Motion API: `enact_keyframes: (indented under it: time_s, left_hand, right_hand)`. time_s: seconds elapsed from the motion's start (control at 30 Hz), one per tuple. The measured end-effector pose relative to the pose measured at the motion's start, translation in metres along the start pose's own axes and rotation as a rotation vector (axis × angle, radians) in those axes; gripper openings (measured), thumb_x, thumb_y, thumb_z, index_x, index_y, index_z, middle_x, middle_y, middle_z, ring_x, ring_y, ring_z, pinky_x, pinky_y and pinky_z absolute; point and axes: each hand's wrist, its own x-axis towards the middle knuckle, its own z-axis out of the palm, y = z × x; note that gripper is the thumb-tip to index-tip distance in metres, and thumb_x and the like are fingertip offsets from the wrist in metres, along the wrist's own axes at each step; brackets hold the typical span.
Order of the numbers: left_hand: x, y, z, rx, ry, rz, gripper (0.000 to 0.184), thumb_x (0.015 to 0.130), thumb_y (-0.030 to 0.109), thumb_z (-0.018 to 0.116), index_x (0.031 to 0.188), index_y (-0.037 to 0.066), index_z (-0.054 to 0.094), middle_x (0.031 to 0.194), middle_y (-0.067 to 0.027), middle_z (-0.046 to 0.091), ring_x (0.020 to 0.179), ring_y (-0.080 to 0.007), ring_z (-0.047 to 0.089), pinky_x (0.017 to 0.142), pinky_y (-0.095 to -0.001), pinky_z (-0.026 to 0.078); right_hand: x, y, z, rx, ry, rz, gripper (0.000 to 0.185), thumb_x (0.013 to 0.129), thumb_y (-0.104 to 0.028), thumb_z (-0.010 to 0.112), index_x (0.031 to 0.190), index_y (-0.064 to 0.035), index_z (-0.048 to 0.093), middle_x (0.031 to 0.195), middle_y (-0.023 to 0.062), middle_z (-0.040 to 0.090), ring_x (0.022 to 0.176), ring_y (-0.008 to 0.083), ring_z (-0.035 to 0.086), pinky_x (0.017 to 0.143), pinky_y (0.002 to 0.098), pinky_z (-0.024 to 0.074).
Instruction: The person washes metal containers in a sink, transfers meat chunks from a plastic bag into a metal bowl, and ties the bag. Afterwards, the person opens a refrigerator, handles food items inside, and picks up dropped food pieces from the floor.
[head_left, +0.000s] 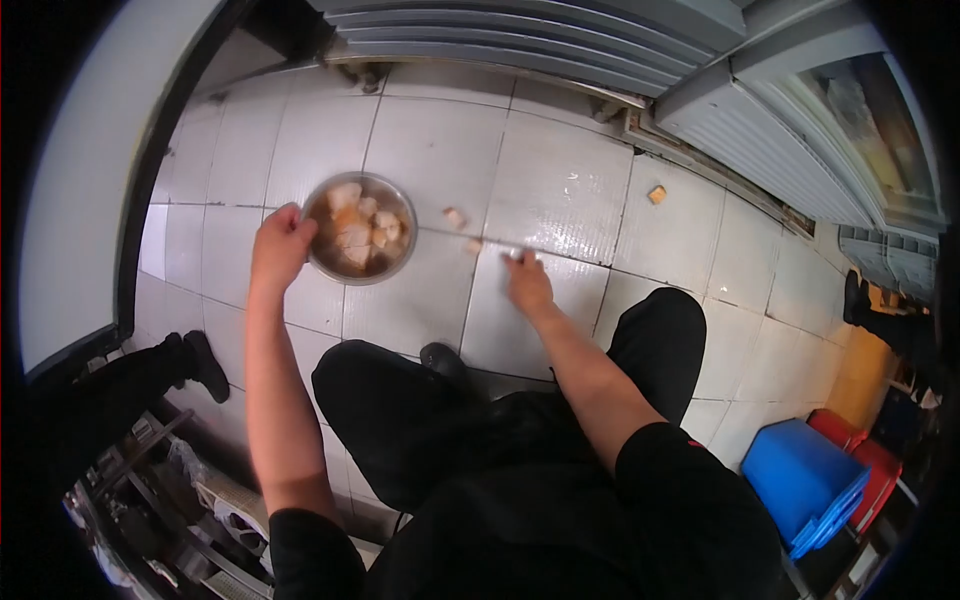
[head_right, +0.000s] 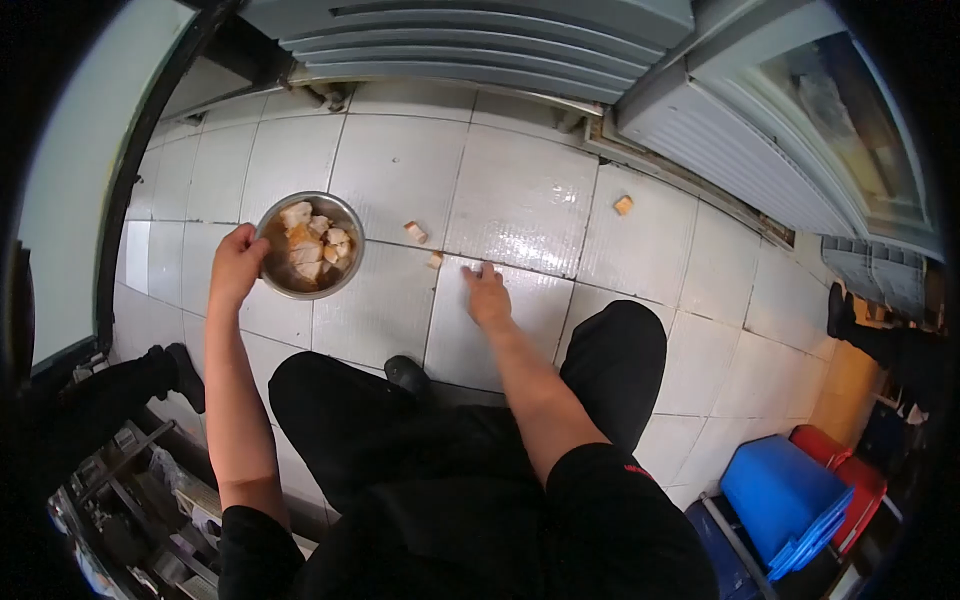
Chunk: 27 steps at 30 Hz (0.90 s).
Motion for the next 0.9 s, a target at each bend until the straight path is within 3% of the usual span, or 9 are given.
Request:
enact_keyframes:
  time_s: [0.13, 0.2, 0.23, 0.27, 0.47, 0.6, 0.7, 0.77, 0.9]
  left_hand:
    - [0.006, -0.018, 0.019, 0.061, -0.053, 0.017, 0.025, 0.080, 0.018, 0.061, 0.067, 0.002, 0.046, 0.058, -0.0107, 0.051, 0.052, -0.0207, 0.049, 0.051, -0.0378, 0.042]
    - [0.008, -0.023, 0.030, -0.033, -0.127, -0.111, 0.025, 0.080, 0.019, 0.061, 0.069, 0.000, 0.048, 0.061, -0.0133, 0.052, 0.057, -0.0227, 0.055, 0.055, -0.0391, 0.045]
    - [0.010, -0.031, 0.037, 0.008, -0.100, 0.004, 0.021, 0.082, 0.013, 0.061, 0.068, 0.005, 0.047, 0.057, -0.0018, 0.050, 0.049, -0.0120, 0.049, 0.046, -0.0313, 0.044]
    - [0.010, -0.035, 0.042, 0.005, -0.093, 0.003, 0.021, 0.082, 0.013, 0.061, 0.068, 0.005, 0.047, 0.057, -0.0018, 0.050, 0.049, -0.0120, 0.049, 0.046, -0.0313, 0.044]
    - [0.004, -0.049, 0.052, 0.151, -0.138, -0.003, 0.023, 0.081, 0.015, 0.061, 0.067, 0.003, 0.048, 0.057, -0.0074, 0.054, 0.049, -0.0163, 0.055, 0.047, -0.0337, 0.045]
    - [0.003, -0.055, 0.054, 0.093, -0.167, -0.014, 0.023, 0.080, 0.015, 0.062, 0.067, 0.002, 0.048, 0.056, -0.0077, 0.054, 0.049, -0.0164, 0.055, 0.048, -0.0338, 0.045]
    - [0.003, -0.063, 0.055, 0.032, -0.147, -0.002, 0.023, 0.080, 0.015, 0.062, 0.067, 0.002, 0.048, 0.056, -0.0077, 0.054, 0.049, -0.0164, 0.055, 0.047, -0.0340, 0.045]
    - [0.007, -0.073, 0.060, 0.119, -0.150, 0.042, 0.022, 0.080, 0.015, 0.062, 0.068, 0.003, 0.049, 0.057, -0.0071, 0.054, 0.049, -0.0166, 0.055, 0.047, -0.0342, 0.046]
    - [0.008, -0.084, 0.065, 0.151, -0.179, 0.026, 0.021, 0.081, 0.016, 0.062, 0.068, 0.003, 0.051, 0.058, -0.0064, 0.055, 0.049, -0.0178, 0.056, 0.048, -0.0357, 0.047]
  right_hand:
    - [0.007, -0.003, 0.010, -0.123, -0.130, -0.075, 0.040, 0.087, -0.004, 0.052, 0.124, -0.0158, 0.061, 0.119, 0.0162, 0.049, 0.110, 0.0329, 0.056, 0.090, 0.0427, 0.0531]
    - [0.009, -0.009, 0.001, -0.143, -0.142, -0.073, 0.040, 0.087, -0.003, 0.052, 0.123, -0.0158, 0.061, 0.119, 0.0167, 0.049, 0.110, 0.0330, 0.055, 0.090, 0.0420, 0.0531]
    - [0.010, -0.014, -0.004, -0.021, -0.153, 0.050, 0.036, 0.086, -0.003, 0.053, 0.119, -0.0141, 0.062, 0.116, 0.0177, 0.050, 0.107, 0.0341, 0.057, 0.089, 0.0427, 0.0530]
    - [0.012, -0.014, -0.002, 0.101, -0.164, 0.171, 0.033, 0.085, -0.002, 0.054, 0.114, -0.0125, 0.063, 0.113, 0.0187, 0.050, 0.104, 0.0353, 0.058, 0.088, 0.0435, 0.0529]
    - [0.014, -0.001, 0.007, 0.169, 0.013, 0.132, 0.015, 0.081, -0.003, 0.058, 0.095, -0.0071, 0.059, 0.104, 0.0196, 0.052, 0.090, 0.0398, 0.061, 0.081, 0.0475, 0.0522]
    - [0.008, 0.006, 0.028, 0.185, 0.012, 0.150, 0.018, 0.080, -0.004, 0.059, 0.097, -0.0081, 0.059, 0.099, 0.0205, 0.054, 0.089, 0.0387, 0.061, 0.079, 0.0455, 0.0525]
    - [0.015, 0.001, 0.031, 0.396, -0.039, 0.199, 0.019, 0.080, -0.004, 0.060, 0.098, -0.0093, 0.059, 0.094, 0.0199, 0.058, 0.087, 0.0354, 0.062, 0.076, 0.0438, 0.0529]
    - [0.024, -0.013, 0.017, 1.111, -0.197, 0.444, 0.018, 0.084, -0.009, 0.060, 0.101, -0.0119, 0.056, 0.075, 0.0103, 0.064, 0.070, 0.0299, 0.061, 0.070, 0.0410, 0.0531]
    - [0.043, -0.068, -0.020, 1.132, -0.185, 0.249, 0.024, 0.082, -0.010, 0.065, 0.104, -0.0117, 0.056, 0.090, 0.0098, 0.068, 0.076, 0.0327, 0.064, 0.070, 0.0434, 0.0532]
